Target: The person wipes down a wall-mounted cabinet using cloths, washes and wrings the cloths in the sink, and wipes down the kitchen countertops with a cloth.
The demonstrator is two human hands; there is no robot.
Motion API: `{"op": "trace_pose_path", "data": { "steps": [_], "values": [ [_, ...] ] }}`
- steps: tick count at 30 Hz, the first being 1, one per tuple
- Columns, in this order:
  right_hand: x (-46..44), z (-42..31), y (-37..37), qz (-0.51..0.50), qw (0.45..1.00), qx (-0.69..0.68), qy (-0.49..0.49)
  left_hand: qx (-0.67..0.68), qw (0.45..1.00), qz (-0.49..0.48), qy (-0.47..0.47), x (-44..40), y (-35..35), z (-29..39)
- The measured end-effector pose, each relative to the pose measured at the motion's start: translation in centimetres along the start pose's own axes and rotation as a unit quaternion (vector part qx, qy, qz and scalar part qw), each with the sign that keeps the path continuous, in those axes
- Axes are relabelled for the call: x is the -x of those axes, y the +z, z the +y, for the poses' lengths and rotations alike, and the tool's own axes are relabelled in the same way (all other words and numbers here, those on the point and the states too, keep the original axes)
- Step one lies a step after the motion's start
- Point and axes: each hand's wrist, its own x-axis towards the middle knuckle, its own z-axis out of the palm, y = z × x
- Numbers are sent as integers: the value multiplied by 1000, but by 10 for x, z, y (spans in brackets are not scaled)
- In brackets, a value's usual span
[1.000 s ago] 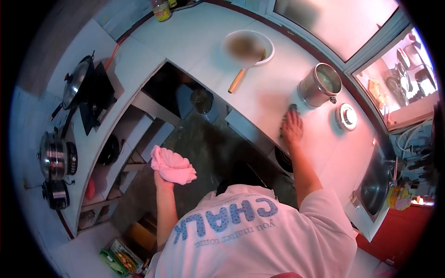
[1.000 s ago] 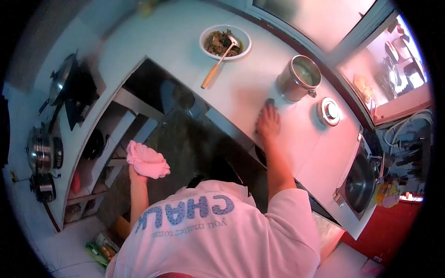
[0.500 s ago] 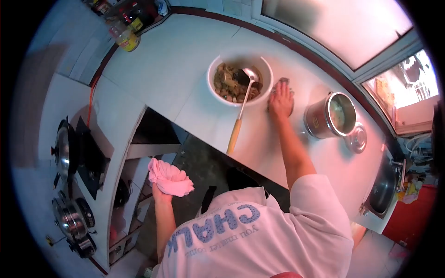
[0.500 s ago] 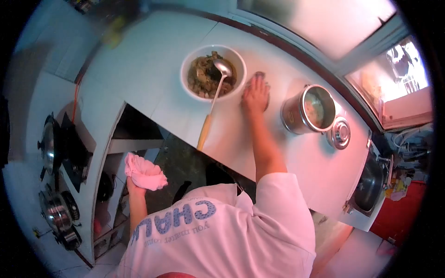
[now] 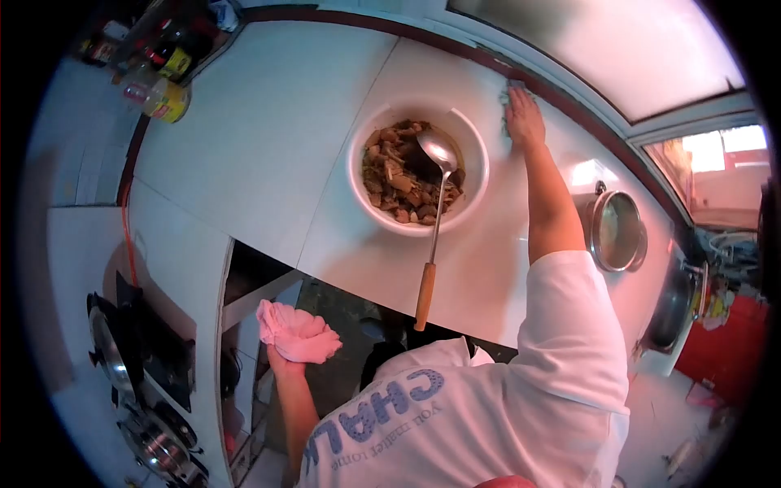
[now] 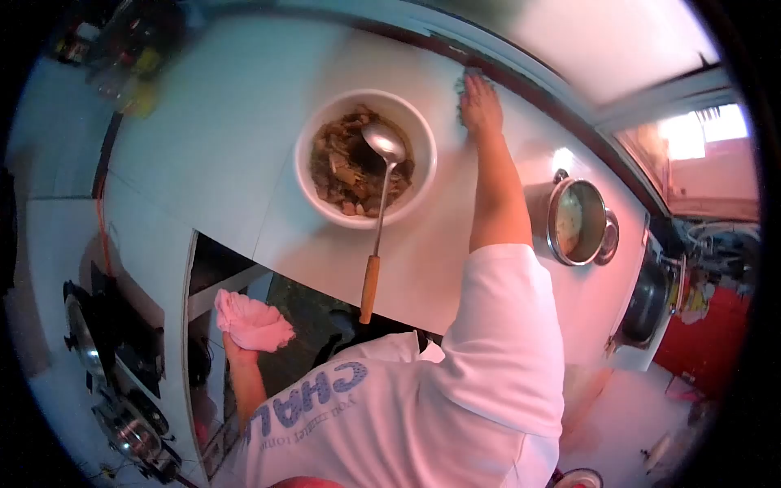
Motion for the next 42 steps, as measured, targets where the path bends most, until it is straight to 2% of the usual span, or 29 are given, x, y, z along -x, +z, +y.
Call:
{"op": "trace_pose_path", "data": {
  "steps": [3, 6, 7, 8, 9, 10, 11, 13, 14, 16, 17, 20, 21, 23, 24, 25, 27, 28, 29, 30, 32, 33, 34, 35, 36, 39, 41, 42],
  "values": [
    [26, 2, -30, -5, 952, 109, 285, -13, 975, 212, 69, -4, 42, 4],
    [39, -31, -50, -16, 915, 142, 378, -29, 972, 225, 55, -6, 36, 12],
    [54, -25, -27, 71, 948, 153, 269, -41, 977, 204, 46, -4, 31, 13],
    [63, -22, -7, 150, 972, 105, 148, -53, 982, 178, 36, -4, 26, 14],
    [65, -53, -32, 37, 982, -26, 184, -65, 986, 150, 24, -6, 25, 15],
    [86, -68, -27, 86, 995, -7, 59, -63, 971, 226, 40, -8, 49, 10],
    [109, -90, -39, 68, 997, -28, 35, -83, 982, 168, 16, -6, 61, 12],
    [160, -124, -65, 26, 999, -26, 31, -117, 992, 51, -24, 7, 69, 20],
    [190, -140, -78, 50, 997, -55, 25, -110, 993, 33, -18, 4, 56, 26],
    [242, -168, -109, 6, 997, -65, 41, -115, 992, 59, -8, 9, 58, 34],
    [267, -176, -115, 14, 997, -68, 36, -118, 990, 72, -3, 10, 58, 37],
    [303, -174, -144, 3, 989, -138, 43, -95, 986, -131, -45, 4, 30, 40],
    [310, -169, -154, -5, 983, -174, 51, -91, 984, -146, -54, 0, 17, 43],
    [330, -141, -164, 28, 945, -218, 243, -85, 979, -169, -71, -8, -2, 43],
    [340, -121, -168, 45, 911, -238, 334, -93, 993, -57, -50, 0, 14, 37],
    [351, -96, -163, 111, 878, -236, 402, -94, 991, -75, -50, 0, 23, 31],
    [361, -49, -167, 160, 830, -248, 474, -101, 987, -111, -50, -5, 41, 20],
    [359, -28, -169, 150, 834, -287, 447, -131, 989, -57, -38, -5, 55, 15],
    [355, -7, -168, 138, 836, -324, 421, 105, 987, -67, -101, -10, 64, 9],
    [351, 9, -162, 121, 842, -348, 395, 333, 926, -72, -159, -16, 69, 3],
    [349, 36, -151, 85, 851, -391, 341, 381, 900, -101, -185, -28, 64, -2],
    [349, 39, -152, 66, 834, -409, 364, 207, 956, -134, -157, -42, 44, 5],
    [340, 32, -157, 49, 816, -428, 385, 27, 978, -167, -123, -56, 25, 13],
    [327, 22, -166, 31, 798, -446, 404, -92, 995, -21, -46, -49, 57, -1],
    [311, 7, -185, 9, 805, -422, 417, -221, 965, 139, -5, -40, 91, -15],
    [300, 1, -162, 28, 844, -378, 379, -237, 965, 103, -54, -55, 89, -16],
    [287, -3, -156, 12, 855, -384, 348, -249, 963, 88, -55, -56, 113, -22],
    [271, -7, -182, -45, 834, -422, 354, -254, 962, 81, -54, -57, 122, -26]
  ]
}}
